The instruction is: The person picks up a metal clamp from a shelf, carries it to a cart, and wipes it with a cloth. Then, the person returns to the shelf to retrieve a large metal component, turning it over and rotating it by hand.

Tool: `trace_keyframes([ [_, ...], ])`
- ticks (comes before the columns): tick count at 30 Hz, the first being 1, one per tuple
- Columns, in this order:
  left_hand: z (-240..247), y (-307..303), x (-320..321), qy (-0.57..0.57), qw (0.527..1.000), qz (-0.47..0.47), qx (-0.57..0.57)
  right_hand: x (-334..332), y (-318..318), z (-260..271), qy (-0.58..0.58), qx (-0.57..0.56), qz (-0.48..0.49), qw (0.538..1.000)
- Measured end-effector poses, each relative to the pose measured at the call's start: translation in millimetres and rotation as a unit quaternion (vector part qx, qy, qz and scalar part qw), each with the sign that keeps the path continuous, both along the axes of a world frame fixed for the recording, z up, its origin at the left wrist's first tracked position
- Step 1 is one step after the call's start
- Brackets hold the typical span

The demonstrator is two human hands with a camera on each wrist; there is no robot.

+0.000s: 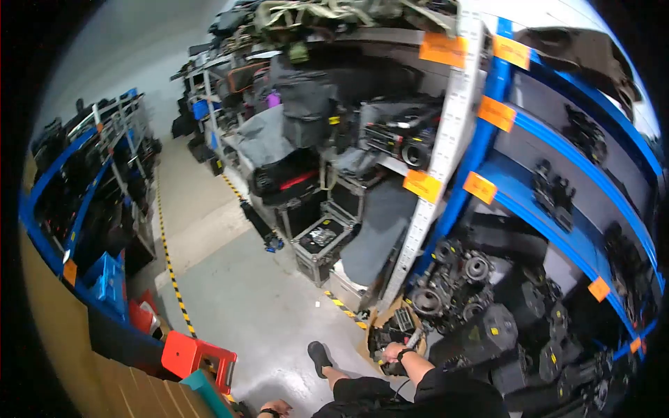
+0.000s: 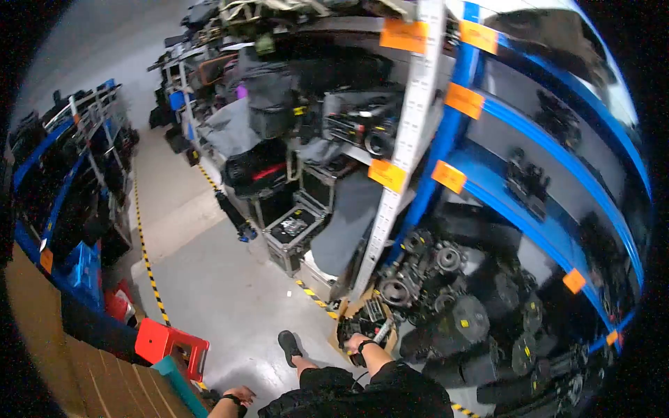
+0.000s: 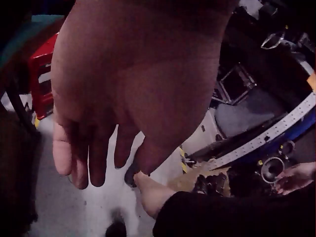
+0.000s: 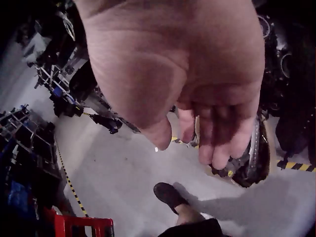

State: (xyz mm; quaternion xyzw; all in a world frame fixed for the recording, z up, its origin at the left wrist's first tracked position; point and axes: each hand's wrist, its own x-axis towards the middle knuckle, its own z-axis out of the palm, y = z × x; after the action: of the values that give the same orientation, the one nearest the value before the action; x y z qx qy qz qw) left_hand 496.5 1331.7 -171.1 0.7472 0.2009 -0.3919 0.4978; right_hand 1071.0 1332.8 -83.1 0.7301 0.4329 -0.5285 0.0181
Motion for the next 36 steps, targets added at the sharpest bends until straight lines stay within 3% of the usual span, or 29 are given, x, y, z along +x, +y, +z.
trace_keyframes([
  [2, 37, 22, -11, 0.133, 0.973, 0.186, 0.015, 14, 43, -8, 0.006, 0.016, 0.063, 0.998],
  [4, 80, 56, -22, 0.259, 0.894, 0.364, 0.026, 21, 90, -15, -0.019, -0.056, 0.003, 0.998],
  [5, 91, 77, -28, 0.318, 0.835, 0.449, 0.028, 45, 108, -61, -0.039, 0.003, 0.091, 0.995],
  [6, 87, 101, -32, 0.314, 0.826, 0.467, 0.025, 57, 131, -82, -0.058, 0.062, 0.18, 0.98],
  [8, 63, 149, -52, 0.295, 0.853, 0.424, 0.07, 64, 189, -110, -0.075, -0.067, 0.074, 0.992],
  [9, 50, 158, -70, 0.293, 0.864, 0.4, 0.086, 83, 210, -172, -0.108, 0.085, 0.212, 0.967],
  [10, 40, 168, -91, 0.202, 0.862, 0.465, 0.01, 52, 243, -128, -0.101, 0.08, 0.238, 0.963],
  [11, 39, 174, -87, 0.172, 0.845, 0.414, 0.291, 36, 265, -85, -0.138, 0.021, 0.351, 0.926],
  [12, 40, 208, -101, 0.098, 0.955, 0.133, 0.248, 1, 325, -22, -0.176, -0.032, 0.457, 0.871],
  [13, 70, 223, -93, 0.136, 0.917, 0.332, 0.175, -15, 351, -39, -0.158, -0.028, 0.198, 0.967],
  [14, 89, 239, -90, 0.138, 0.91, 0.352, 0.169, -12, 386, -87, -0.151, 0.061, 0.403, 0.901],
  [15, 101, 253, -86, 0.17, 0.832, 0.524, 0.067, -38, 415, -66, -0.129, 0.038, 0.286, 0.949],
  [16, 105, 263, -85, 0.192, 0.717, 0.669, -0.04, -71, 440, -49, -0.107, 0.014, 0.163, 0.981],
  [17, 84, 273, -97, 0.182, 0.685, 0.697, -0.105, -94, 474, -58, -0.085, 0.006, 0.206, 0.975],
  [18, 94, 281, -98, 0.178, 0.676, 0.707, -0.11, -121, 505, -59, -0.063, -0.003, 0.248, 0.967],
  [20, 112, 296, -106, 0.183, 0.658, 0.728, -0.063, -174, 557, -45, -0.034, 0.128, 0.466, 0.875],
  [22, 85, 306, -133, 0.194, 0.628, 0.75, -0.071, -208, 628, -132, -0.066, 0.213, 0.614, 0.757],
  [23, 83, 311, -144, 0.21, 0.621, 0.753, -0.059, -228, 658, -143, -0.049, 0.196, 0.622, 0.757],
  [24, 83, 322, -157, 0.225, 0.615, 0.755, -0.045, -240, 668, -112, -0.051, 0.198, 0.627, 0.752],
  [25, 87, 334, -174, 0.243, 0.623, 0.741, -0.06, -272, 691, -72, -0.05, 0.11, 0.517, 0.847],
  [26, 87, 344, -190, 0.259, 0.601, 0.752, -0.079, -322, 716, -22, -0.049, 0.022, 0.391, 0.919],
  [27, 55, 350, -215, 0.259, 0.587, 0.762, -0.081, -340, 738, -24, 0.007, 0.026, 0.3, 0.954],
  [28, 25, 353, -239, 0.258, 0.573, 0.773, -0.082, -357, 762, -17, 0.006, 0.032, 0.307, 0.951],
  [30, 20, 374, -275, 0.265, 0.569, 0.776, -0.061, -385, 812, -6, -0.046, 0.053, 0.394, 0.916],
  [31, 55, 385, -286, 0.2, 0.446, 0.87, -0.061, -387, 844, -41, -0.057, 0.086, 0.433, 0.895],
  [32, 44, 406, -312, 0.201, 0.438, 0.874, -0.062, -409, 849, 40, -0.046, -0.004, 0.379, 0.924],
  [33, 27, 431, -335, 0.155, 0.598, 0.785, 0.055, -419, 868, 29, -0.033, -0.033, 0.314, 0.948],
  [34, 11, 449, -350, 0.1, 0.728, 0.657, 0.168, -431, 885, 29, -0.024, -0.062, 0.247, 0.967],
  [36, 17, 494, -388, 0.191, 0.602, 0.76, 0.153, -462, 919, 43, -0.066, -0.057, 0.274, 0.958],
])
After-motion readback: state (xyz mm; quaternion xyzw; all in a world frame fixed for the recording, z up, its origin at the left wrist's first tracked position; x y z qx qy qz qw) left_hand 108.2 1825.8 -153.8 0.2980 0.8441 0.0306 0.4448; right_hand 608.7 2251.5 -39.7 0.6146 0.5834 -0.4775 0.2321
